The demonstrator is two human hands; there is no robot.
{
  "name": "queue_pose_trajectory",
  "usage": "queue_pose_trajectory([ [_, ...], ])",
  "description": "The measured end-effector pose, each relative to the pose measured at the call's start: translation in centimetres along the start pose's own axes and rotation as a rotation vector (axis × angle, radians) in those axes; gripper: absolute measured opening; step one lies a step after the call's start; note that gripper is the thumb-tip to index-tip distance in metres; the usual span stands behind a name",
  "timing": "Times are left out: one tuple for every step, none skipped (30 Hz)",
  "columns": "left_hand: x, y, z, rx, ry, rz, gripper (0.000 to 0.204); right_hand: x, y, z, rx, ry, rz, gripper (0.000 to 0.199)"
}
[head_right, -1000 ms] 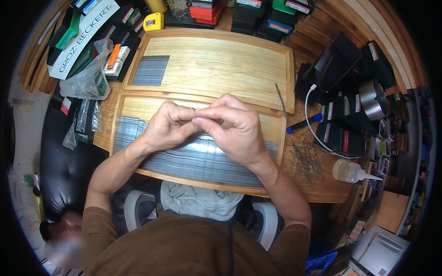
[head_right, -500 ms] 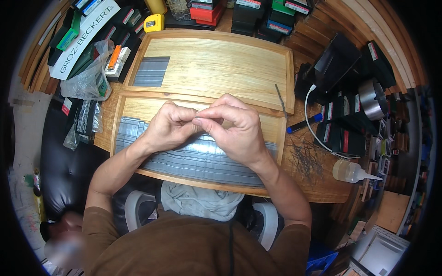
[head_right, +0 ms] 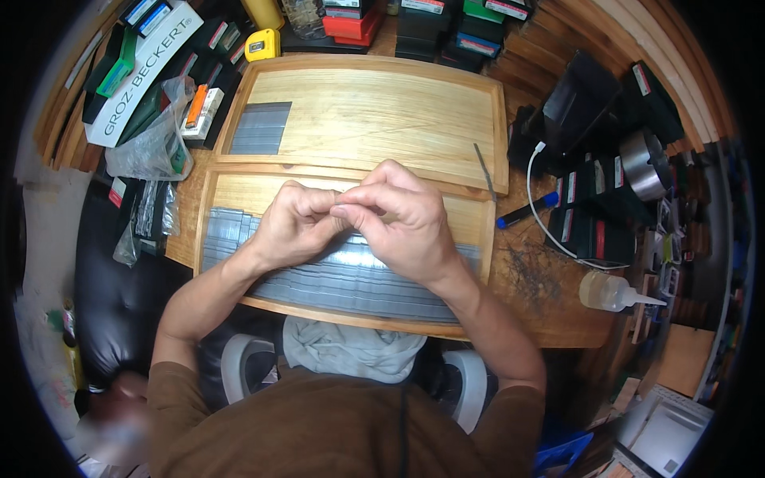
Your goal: The person repeatedly picks up small rectangular metal pieces from a wooden tray, wipes them with a cloth, and places them back on the tray. The person handles the pieces one at a time, occasionally stacking them.
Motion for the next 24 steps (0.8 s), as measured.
queue_pose_trajectory([
  [0.1, 0.1, -0.1, 0.017, 0.001, 0.032, 0.021, 0.1, 0.2, 0.0, -0.017, 0.036, 0.025, 0.010],
  [-0.2, 0.0, -0.1, -0.007, 0.043, 0.019, 0.021, 0.1, 0.2, 0.1, -0.018, 0.047, 0.037, 0.010],
  [-0.4, -0.1, -0.3, -0.030, 0.085, 0.005, 0.021, 0.0, 0.0, 0.2, -0.020, 0.059, 0.049, 0.011],
  [-0.5, 0.0, -0.2, -0.065, 0.127, -0.006, 0.021, 0.0, -0.2, 0.2, -0.013, 0.065, 0.064, 0.012],
  [-0.5, 0.2, -0.1, -0.079, 0.105, -0.027, 0.019, -0.4, -0.4, 0.2, -0.010, 0.014, 0.020, 0.015],
  [-0.4, 0.3, 0.0, -0.094, 0.083, -0.049, 0.017, -0.6, -0.6, 0.3, -0.007, -0.038, -0.024, 0.017],
  [-0.5, 0.2, 0.0, -0.105, 0.069, -0.075, 0.016, -0.9, -0.7, 0.5, -0.003, -0.082, -0.071, 0.020],
  [-0.6, 0.2, 0.0, -0.114, 0.080, -0.088, 0.016, -1.3, -0.7, 0.6, 0.019, -0.139, -0.105, 0.021],
  [-1.0, 0.1, 0.0, -0.124, 0.092, -0.102, 0.016, -1.7, -0.6, 0.9, 0.041, -0.197, -0.138, 0.023],
  [-1.3, 0.1, 0.0, -0.135, 0.103, -0.115, 0.016, -2.1, -0.4, 0.9, 0.063, -0.256, -0.170, 0.024],
  [-1.1, 0.1, -0.1, -0.130, 0.097, -0.109, 0.016, -2.2, -0.2, 0.6, 0.032, -0.280, -0.150, 0.018],
  [-0.9, 0.1, -0.1, -0.125, 0.090, -0.103, 0.016, -2.1, -0.2, 0.5, 0.050, -0.238, -0.136, 0.017],
  [-0.8, 0.2, -0.1, -0.126, 0.085, -0.097, 0.016, -1.9, -0.3, 0.5, 0.073, -0.197, -0.121, 0.015],
  [-0.9, 0.2, 0.0, -0.133, 0.070, -0.099, 0.016, -1.6, -0.3, 0.4, 0.096, -0.156, -0.105, 0.014],
  [-1.2, 0.3, 0.0, -0.140, 0.056, -0.102, 0.016, -1.7, -0.3, 0.4, 0.094, -0.166, -0.117, 0.013],
  [-1.3, 0.3, 0.0, -0.146, 0.042, -0.105, 0.016, -1.7, -0.3, 0.4, 0.092, -0.175, -0.129, 0.013],
  [-1.3, 0.3, 0.0, -0.140, 0.035, -0.109, 0.016, -1.7, -0.3, 0.4, 0.089, -0.184, -0.141, 0.013],
  [-1.2, 0.4, 0.0, -0.134, 0.028, -0.112, 0.016, -1.7, -0.3, 0.4, 0.094, -0.185, -0.147, 0.013],
  [-1.1, 0.4, 0.0, -0.129, 0.020, -0.116, 0.016, -1.8, -0.3, 0.4, 0.101, -0.185, -0.152, 0.013],
  [-1.1, 0.3, 0.0, -0.124, 0.015, -0.125, 0.017, -1.8, -0.3, 0.3, 0.107, -0.185, -0.157, 0.013],
  [-1.2, 0.3, 0.0, -0.120, 0.010, -0.133, 0.017, -1.8, -0.4, 0.3, 0.107, -0.183, -0.152, 0.013],
  [-1.2, 0.3, 0.0, -0.115, 0.005, -0.142, 0.017, -1.7, -0.4, 0.4, 0.107, -0.180, -0.146, 0.013],
  [-1.2, 0.3, 0.0, -0.113, 0.007, -0.136, 0.018, -1.7, -0.4, 0.4, 0.108, -0.177, -0.141, 0.013],
  [-1.2, 0.3, 0.0, -0.111, 0.010, -0.131, 0.018, -1.7, -0.4, 0.4, 0.105, -0.177, -0.138, 0.014],
])
Point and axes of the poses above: each hand's wrist, its own y-axis away from the middle knuckle, its own z-axis out of the back of the hand, x = y × z, the point moved 9 cm from there along -y, towards the middle knuckle, and after that the axes turned 1 degree about y, right-handed, at the moved point
